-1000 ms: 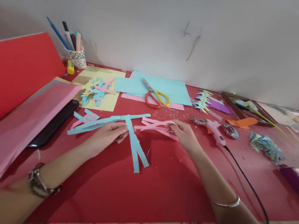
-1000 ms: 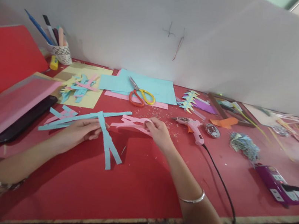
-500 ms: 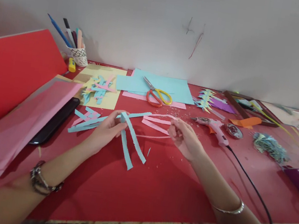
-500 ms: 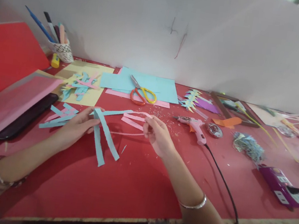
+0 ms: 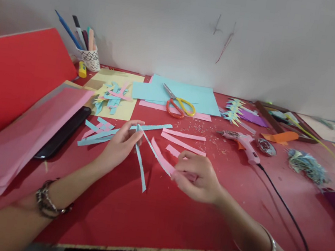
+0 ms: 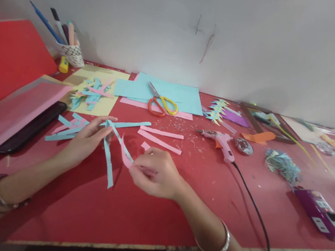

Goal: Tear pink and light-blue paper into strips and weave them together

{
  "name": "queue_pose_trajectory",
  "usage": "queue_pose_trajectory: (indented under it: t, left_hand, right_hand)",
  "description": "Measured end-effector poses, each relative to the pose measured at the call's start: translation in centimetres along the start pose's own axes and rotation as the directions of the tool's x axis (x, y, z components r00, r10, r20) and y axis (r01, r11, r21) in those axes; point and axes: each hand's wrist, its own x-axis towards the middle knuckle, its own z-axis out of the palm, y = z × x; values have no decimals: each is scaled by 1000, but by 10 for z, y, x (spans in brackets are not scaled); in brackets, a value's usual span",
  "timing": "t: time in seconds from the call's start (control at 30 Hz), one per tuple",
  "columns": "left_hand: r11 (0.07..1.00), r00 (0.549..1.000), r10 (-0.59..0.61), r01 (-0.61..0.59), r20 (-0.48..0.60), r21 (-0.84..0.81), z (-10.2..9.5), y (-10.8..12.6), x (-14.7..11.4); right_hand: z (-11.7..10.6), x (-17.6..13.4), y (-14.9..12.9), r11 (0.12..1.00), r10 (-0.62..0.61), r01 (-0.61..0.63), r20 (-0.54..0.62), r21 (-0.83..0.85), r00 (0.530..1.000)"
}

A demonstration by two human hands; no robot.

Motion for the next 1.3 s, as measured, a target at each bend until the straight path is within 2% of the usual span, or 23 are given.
queue_pose_trajectory:
  t: [0.13,0.23,0.4,0.5,0.63,0.73,0.83,0.93,1.03,1.13,1.2,1.3]
  left_hand:
    - [1000,1000,-11,11,-15,11,0,2,0]
    - [1000,1000,-13,13,-13,4,1,2,-1]
    - [1000,1000,-10,10,-25,-4,1,2,-1]
    - [1000,999,-1,1,-41,-3,1,1,-1]
    - [999,999,-3,1,-50,-47,1,-2,0]
    - [975,995,-78,65,-54,-212,0,-4,2]
    - [858,975,-222,188,-15,-479,-1,-1,5]
    - [756,950,-308,280,57,-592,-3,4,7]
    - [755,942,-327,309,77,-579,-4,5,8]
    - [782,944,-329,290,28,-551,-5,0,9]
    - [822,946,-323,275,-10,-499,-6,-4,9]
    - [925,970,-239,215,-40,-313,-9,-9,9]
  right_hand:
    - [5,-2,0,996,-92,93,101,-14,991]
    - [6,-3,-3,992,-111,117,121,-45,986]
    - [11,-4,-10,977,-189,194,59,-87,980]
    - [14,-5,-9,949,-248,246,17,-195,969]
    - [13,-3,-2,923,-254,236,-18,-305,967]
    - [9,-2,3,943,-188,174,-24,-283,982]
    - [6,-1,7,963,-141,118,-77,-242,987]
    - [3,-2,9,981,-90,52,-198,-188,976]
    - [0,-2,11,988,-23,-27,-315,-152,949]
    - [-2,-3,10,984,13,-85,-412,-156,911]
    - [-2,-4,8,979,-28,-63,-437,-193,899]
    - [1,-4,5,967,-165,74,-378,-244,911]
